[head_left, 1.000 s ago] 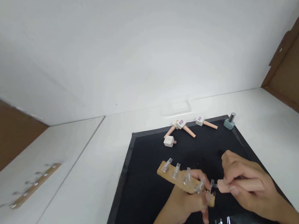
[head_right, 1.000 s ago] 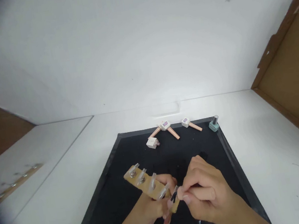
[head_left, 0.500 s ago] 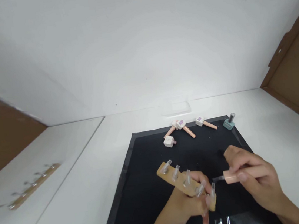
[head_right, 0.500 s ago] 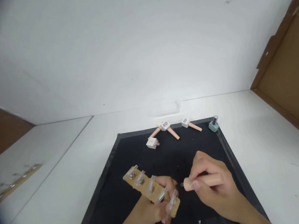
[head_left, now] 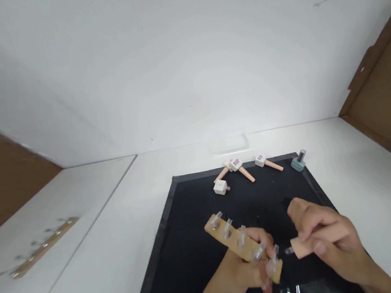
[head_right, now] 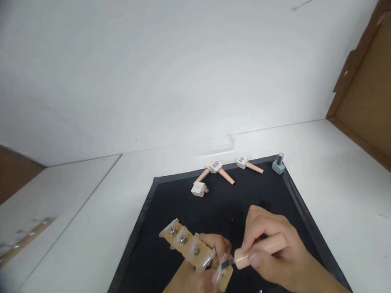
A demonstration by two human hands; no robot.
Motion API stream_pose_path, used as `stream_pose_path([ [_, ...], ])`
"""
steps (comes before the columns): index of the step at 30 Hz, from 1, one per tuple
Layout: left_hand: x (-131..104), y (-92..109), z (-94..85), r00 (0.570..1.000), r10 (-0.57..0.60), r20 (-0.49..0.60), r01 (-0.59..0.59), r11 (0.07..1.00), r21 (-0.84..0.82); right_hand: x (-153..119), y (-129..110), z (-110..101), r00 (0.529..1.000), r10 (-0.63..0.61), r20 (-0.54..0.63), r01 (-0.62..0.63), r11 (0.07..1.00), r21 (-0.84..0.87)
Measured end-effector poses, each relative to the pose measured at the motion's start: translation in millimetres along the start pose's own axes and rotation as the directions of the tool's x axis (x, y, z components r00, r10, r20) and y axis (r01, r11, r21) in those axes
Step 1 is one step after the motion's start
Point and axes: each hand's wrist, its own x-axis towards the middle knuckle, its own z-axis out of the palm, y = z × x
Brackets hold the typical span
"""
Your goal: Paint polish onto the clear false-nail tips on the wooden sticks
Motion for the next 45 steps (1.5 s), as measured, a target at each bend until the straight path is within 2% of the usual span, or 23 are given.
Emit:
stream_pose_path([
  [3, 0, -1, -2.2, 1.000, 0.014, 0.019, -0.015, 1.000, 0.008, -1, 2, 0, 0.999, 0.022, 0.029, -0.020, 0.999, -0.040],
  [5, 0, -2, -3.1, 0.999, 0.022, 0.031, -0.022, 1.000, 0.005, -2, 3, 0, 0.999, 0.042, -0.028, -0.044, 0.996, -0.080],
  [7, -1, -1, -3.1, 0.999, 0.019, 0.045, -0.019, 1.000, 0.006, -1, 3, 1, 0.997, 0.029, -0.070, -0.032, 0.998, -0.051],
  [10, 0, 1, -0.9, 1.000, 0.006, 0.024, -0.006, 0.999, 0.037, 4, 0, 3, 1.000, -0.023, -0.008, 0.023, 0.999, 0.028],
  [13, 3, 0, 0.7, 1.000, -0.004, 0.001, 0.004, 0.998, 0.070, 7, -3, 1, 0.998, -0.031, 0.053, 0.033, 0.999, -0.031],
  [17, 3, -3, -2.6, 1.000, -0.011, 0.006, 0.011, 0.998, 0.063, 4, -2, -2, 1.000, -0.012, 0.015, 0.014, 0.988, -0.155],
  [20, 2, -2, -4.9, 1.000, -0.014, 0.019, 0.012, 0.998, 0.055, 2, 0, -2, 1.000, -0.028, -0.009, 0.027, 0.992, -0.123],
  [23, 2, -1, -3.4, 1.000, -0.023, -0.001, 0.023, 0.997, 0.077, 4, 0, -1, 0.997, -0.044, 0.057, 0.047, 0.997, -0.057],
  [25, 3, -1, -0.9, 0.999, -0.033, -0.020, 0.035, 0.994, 0.099, 5, -1, -2, 0.996, -0.020, 0.084, 0.028, 0.995, -0.095],
  [29, 2, 0, 3.6, 0.997, -0.055, -0.055, 0.063, 0.988, 0.142, 4, 0, -4, 1.000, -0.023, 0.007, 0.024, 0.982, -0.187],
  [31, 2, 3, 5.9, 0.994, -0.075, -0.080, 0.089, 0.977, 0.194, 4, 0, -3, 0.999, -0.044, 0.010, 0.045, 0.991, -0.128],
  [34, 2, 8, 10.4, 0.988, -0.093, -0.122, 0.124, 0.952, 0.280, 7, 0, -1, 0.995, -0.042, 0.089, 0.046, 0.998, -0.035],
  [37, 4, 10, 14.6, 0.984, -0.106, -0.145, 0.149, 0.933, 0.328, 7, 0, -2, 0.992, -0.037, 0.119, 0.049, 0.994, -0.102],
  [40, 4, 10, 16.4, 0.982, -0.118, -0.146, 0.165, 0.916, 0.367, 5, 2, -4, 0.997, -0.053, 0.063, 0.063, 0.986, -0.154],
  [42, 4, 11, 16.8, 0.982, -0.123, -0.145, 0.172, 0.902, 0.395, 4, 2, -4, 0.997, -0.058, 0.051, 0.063, 0.992, -0.109],
  [45, 4, 12, 17.8, 0.985, -0.078, -0.156, 0.144, 0.868, 0.475, 6, 1, -2, 0.992, -0.045, 0.120, 0.047, 0.999, -0.011],
])
